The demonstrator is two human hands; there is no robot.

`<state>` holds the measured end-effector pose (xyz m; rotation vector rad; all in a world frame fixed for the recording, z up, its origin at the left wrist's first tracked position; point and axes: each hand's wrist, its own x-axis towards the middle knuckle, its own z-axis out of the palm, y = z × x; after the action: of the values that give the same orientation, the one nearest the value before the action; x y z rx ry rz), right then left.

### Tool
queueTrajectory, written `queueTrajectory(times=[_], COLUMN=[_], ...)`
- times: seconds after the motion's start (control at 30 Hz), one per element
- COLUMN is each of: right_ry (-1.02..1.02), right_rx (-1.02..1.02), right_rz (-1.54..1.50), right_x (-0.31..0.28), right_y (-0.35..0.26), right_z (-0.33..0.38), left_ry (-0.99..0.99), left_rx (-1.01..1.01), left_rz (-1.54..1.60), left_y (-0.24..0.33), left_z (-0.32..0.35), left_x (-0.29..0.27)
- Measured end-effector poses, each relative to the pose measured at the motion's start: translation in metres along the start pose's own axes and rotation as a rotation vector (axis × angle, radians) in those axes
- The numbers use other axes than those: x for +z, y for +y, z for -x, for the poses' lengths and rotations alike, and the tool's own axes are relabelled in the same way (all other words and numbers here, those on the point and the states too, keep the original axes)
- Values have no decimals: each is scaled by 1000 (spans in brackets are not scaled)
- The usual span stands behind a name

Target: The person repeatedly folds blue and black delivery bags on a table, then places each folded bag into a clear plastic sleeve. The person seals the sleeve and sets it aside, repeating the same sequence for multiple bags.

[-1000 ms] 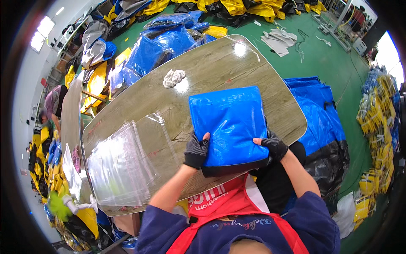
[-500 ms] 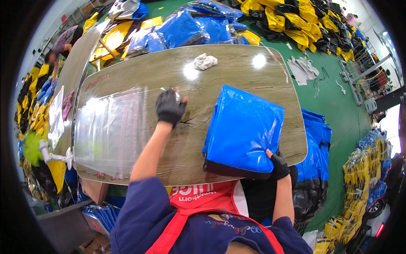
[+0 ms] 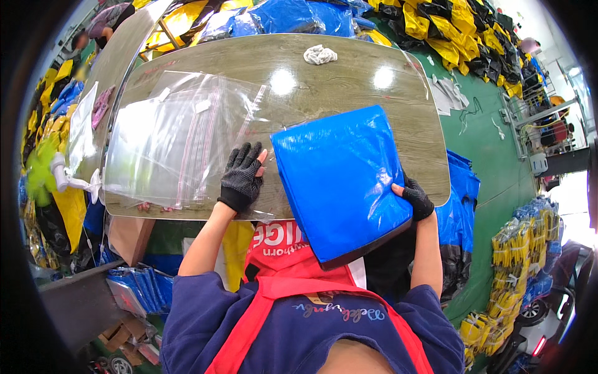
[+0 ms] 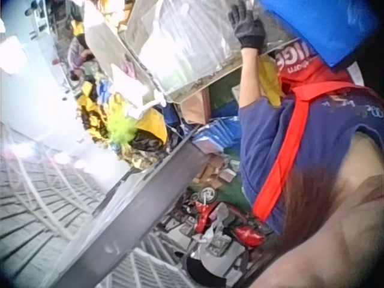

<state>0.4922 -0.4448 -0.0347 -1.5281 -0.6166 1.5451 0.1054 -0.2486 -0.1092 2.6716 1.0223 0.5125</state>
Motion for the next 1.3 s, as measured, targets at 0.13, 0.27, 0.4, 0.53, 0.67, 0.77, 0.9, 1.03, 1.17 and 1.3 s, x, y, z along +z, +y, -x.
queueTrajectory(times=[0.13,0.27,0.4,0.53,0.67,0.77,0.9,1.03,1.17,1.3], right_ry=[31,-8,-129,-106,-10,-244,-248,-14,-60,176], right_rx=[-42,25,-2,-325,-321,-375,-264,-107,-45,-336], right_rz=[52,29,-27,551,486,719,238,6,-15,-90], right_x=[-4,21,102,85,123,158,108,94,98,133], right_y=[2,9,63,83,-16,-24,-22,8,16,26], right_z=[13,16,9,-54,-137,-167,-133,-68,-47,-46], left_ry=[13,-95,-198,-187,-192,-158,-115,-102,343,6], left_rx=[-92,-137,88,167,135,137,-16,-19,-361,-804], left_rz=[280,375,169,-31,-16,-79,-198,-10,669,1335], left_y=[-19,-33,-6,9,18,22,23,29,7,4], left_z=[-7,-21,-25,2,14,18,50,59,69,39], left_x=[0,-29,-66,-88,-87,-93,-87,-74,-33,-49])
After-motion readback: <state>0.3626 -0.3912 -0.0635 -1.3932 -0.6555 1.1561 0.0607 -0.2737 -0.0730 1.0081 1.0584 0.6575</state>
